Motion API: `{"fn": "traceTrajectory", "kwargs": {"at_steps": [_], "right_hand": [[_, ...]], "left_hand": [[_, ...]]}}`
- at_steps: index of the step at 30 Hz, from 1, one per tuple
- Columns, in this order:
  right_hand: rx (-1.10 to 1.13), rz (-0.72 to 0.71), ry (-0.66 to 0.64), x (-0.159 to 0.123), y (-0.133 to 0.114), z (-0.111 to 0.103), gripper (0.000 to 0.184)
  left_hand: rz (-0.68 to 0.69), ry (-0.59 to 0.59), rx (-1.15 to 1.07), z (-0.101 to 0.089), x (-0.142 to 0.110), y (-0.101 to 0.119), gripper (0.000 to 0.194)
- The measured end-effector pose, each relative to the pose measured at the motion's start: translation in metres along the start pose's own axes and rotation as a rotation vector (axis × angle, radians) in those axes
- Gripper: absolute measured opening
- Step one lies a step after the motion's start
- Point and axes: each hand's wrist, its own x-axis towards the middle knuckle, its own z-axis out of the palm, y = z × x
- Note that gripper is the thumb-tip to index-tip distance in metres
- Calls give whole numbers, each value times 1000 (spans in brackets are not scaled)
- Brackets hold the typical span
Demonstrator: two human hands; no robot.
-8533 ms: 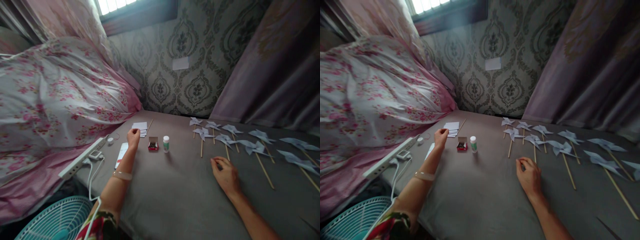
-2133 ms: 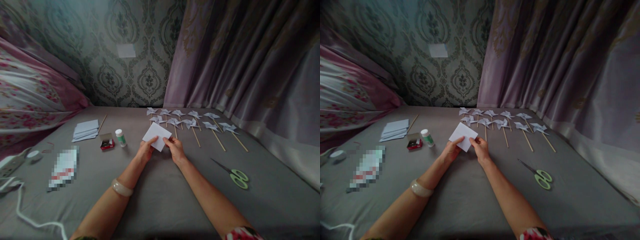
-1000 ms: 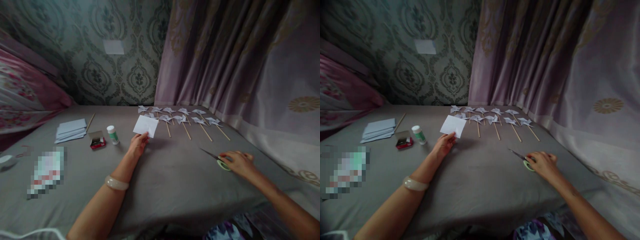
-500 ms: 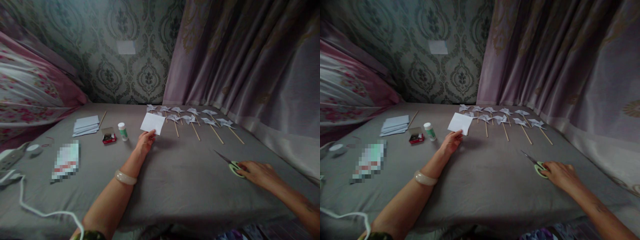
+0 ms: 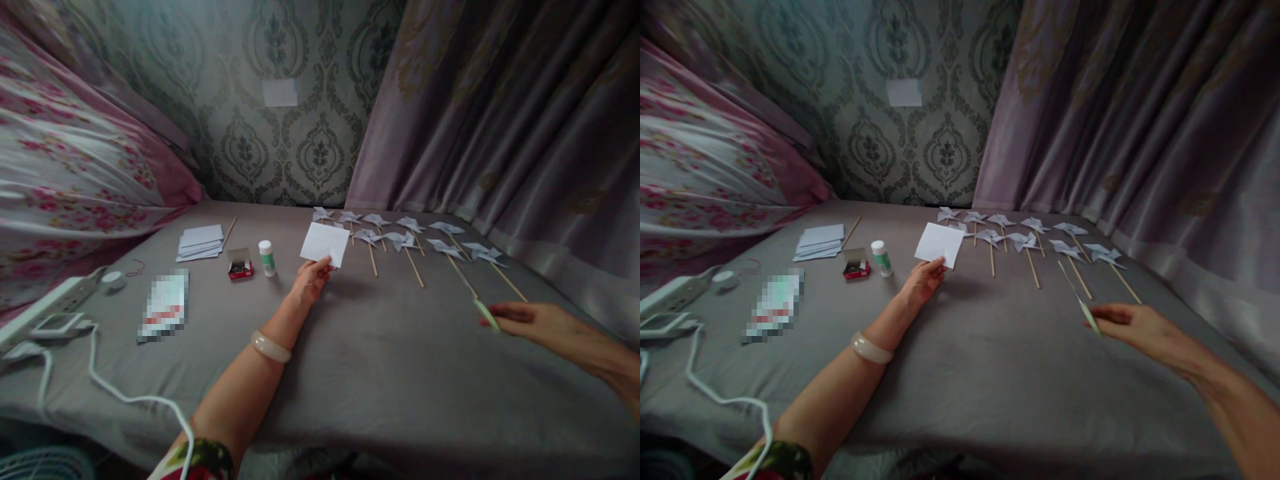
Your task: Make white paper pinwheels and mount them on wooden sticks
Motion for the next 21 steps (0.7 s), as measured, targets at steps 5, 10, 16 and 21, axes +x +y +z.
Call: {"fn": "traceTrajectory", "kwargs": {"at_steps": [5,10,16,21], "right_hand": [[894,178,-134,15,-103,30,36],[1263,72,-321,45,-166,86,46],[1347,97,-390,68,-200,134,59],[1257,-43,-425,69,-203,158,58]], "left_hand": [[10,-21,0,0,1,2,27],[26,-23,23,0,3,5,29],[102,1,29,-2,7,9,34],[211,-9,-31,6,11,21,37]]}}
